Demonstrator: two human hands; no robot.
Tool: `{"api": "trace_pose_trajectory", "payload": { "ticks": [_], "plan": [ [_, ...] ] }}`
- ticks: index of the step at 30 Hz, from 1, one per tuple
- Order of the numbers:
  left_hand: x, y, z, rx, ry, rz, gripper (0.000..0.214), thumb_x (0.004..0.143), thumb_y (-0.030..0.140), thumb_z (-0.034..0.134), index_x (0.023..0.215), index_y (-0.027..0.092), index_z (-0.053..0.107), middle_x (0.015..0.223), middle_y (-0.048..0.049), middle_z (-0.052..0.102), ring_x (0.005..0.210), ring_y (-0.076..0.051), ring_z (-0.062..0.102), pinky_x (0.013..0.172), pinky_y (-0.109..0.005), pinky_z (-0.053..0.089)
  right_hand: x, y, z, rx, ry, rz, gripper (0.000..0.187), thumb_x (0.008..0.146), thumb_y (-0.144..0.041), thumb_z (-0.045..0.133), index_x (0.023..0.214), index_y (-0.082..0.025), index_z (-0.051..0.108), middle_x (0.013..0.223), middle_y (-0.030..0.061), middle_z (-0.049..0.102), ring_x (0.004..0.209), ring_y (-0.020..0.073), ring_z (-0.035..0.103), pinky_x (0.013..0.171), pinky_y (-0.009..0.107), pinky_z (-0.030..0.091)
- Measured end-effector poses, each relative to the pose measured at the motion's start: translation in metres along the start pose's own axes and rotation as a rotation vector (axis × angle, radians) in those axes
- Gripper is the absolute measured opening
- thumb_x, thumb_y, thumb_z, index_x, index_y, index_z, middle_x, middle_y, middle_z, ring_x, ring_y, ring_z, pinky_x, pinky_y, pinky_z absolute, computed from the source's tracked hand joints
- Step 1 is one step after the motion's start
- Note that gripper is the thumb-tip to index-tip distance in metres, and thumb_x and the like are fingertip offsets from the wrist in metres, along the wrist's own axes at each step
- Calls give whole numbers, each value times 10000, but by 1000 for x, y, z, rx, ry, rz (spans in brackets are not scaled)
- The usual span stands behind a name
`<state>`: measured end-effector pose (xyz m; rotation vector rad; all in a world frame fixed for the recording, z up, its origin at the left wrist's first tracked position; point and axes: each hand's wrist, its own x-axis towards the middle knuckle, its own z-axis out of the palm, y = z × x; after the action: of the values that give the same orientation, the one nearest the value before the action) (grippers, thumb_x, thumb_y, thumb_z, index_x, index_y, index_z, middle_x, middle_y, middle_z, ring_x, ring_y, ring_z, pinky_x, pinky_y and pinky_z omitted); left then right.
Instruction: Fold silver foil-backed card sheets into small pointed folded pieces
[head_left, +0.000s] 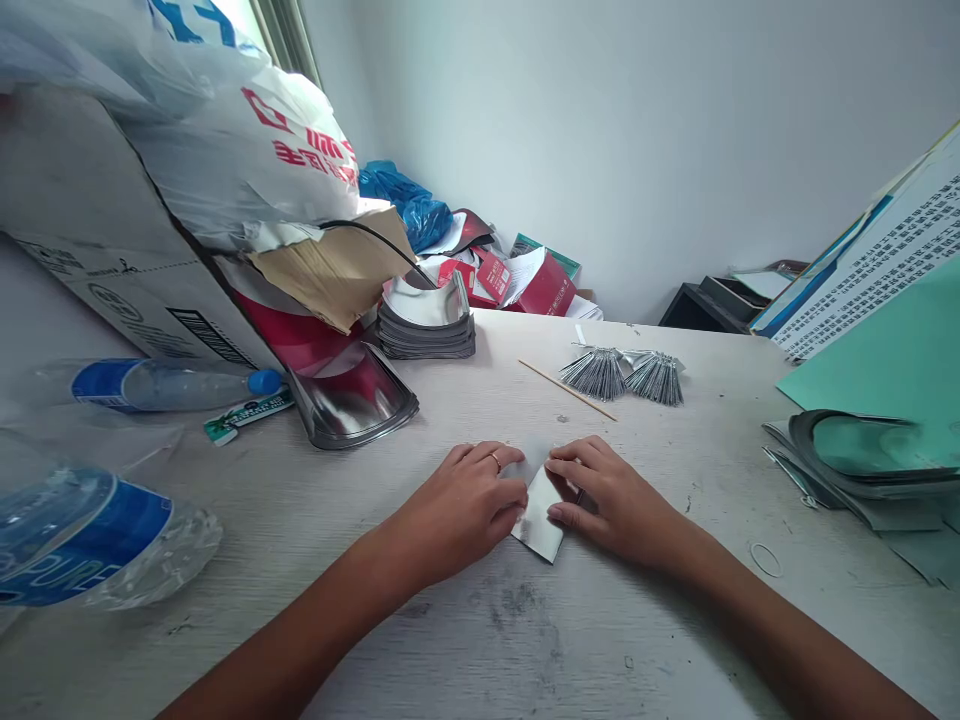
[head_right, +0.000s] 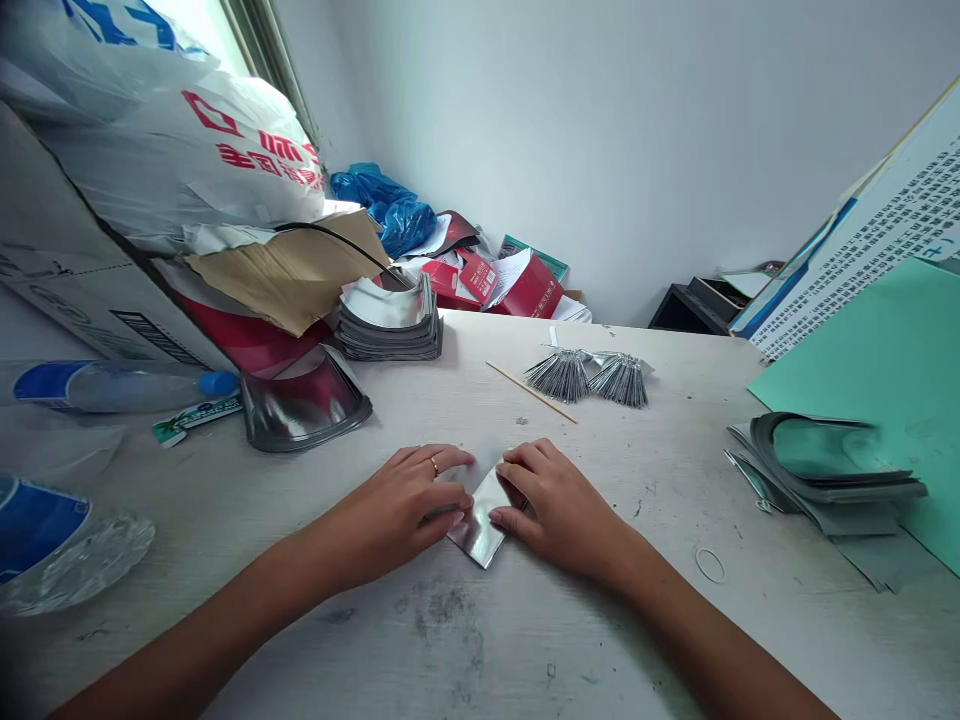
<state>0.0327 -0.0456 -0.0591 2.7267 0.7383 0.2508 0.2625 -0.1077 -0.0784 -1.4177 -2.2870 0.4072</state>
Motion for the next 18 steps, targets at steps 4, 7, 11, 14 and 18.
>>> {"api": "trace_pose_trajectory", "payload": {
  "ticks": [4,7,11,14,18],
  "plan": [
    [-1,-3,3,10,10,67,107,921,208,601,875,223,696,1338,-53,580,1293,-274,483,1003,-437,407,0,1,2,3,4,-10,357,882,-312,673,1225,-230,617,1233,101,596,1154,292,512,963,473,495],
    [2,-5,6,-3,-3,90,18,881,216,683,878,220,666,1343,-31,585,1327,-274,454,1035,-439,383,0,1,3,-1,12,-8,371,876,-313,680,1232,-231,619,1247,103,594,1167,294,511,973,474,492],
    [6,-5,8,-47,-20,123,106,858,219,725,875,204,622,1244,-22,632,1267,-247,502,1054,-412,378,1,4,3,8,15,-24,325,863,-291,697,1179,-230,652,1270,98,604,1185,290,517,1001,483,476],
    [7,-3,9,-57,-17,113,188,835,232,753,974,209,629,1171,-26,644,1165,-236,548,1032,-405,398,0,8,4,35,7,-31,278,869,-296,698,1139,-237,673,1315,92,603,1217,286,518,1030,498,456],
    [6,2,11,-21,3,97,300,844,275,743,1118,235,629,1175,-33,639,1178,-261,521,1041,-432,389,-2,12,5,93,1,-26,253,887,-290,686,1133,-230,683,1371,91,582,1271,273,504,1061,486,442]
  ]
}}
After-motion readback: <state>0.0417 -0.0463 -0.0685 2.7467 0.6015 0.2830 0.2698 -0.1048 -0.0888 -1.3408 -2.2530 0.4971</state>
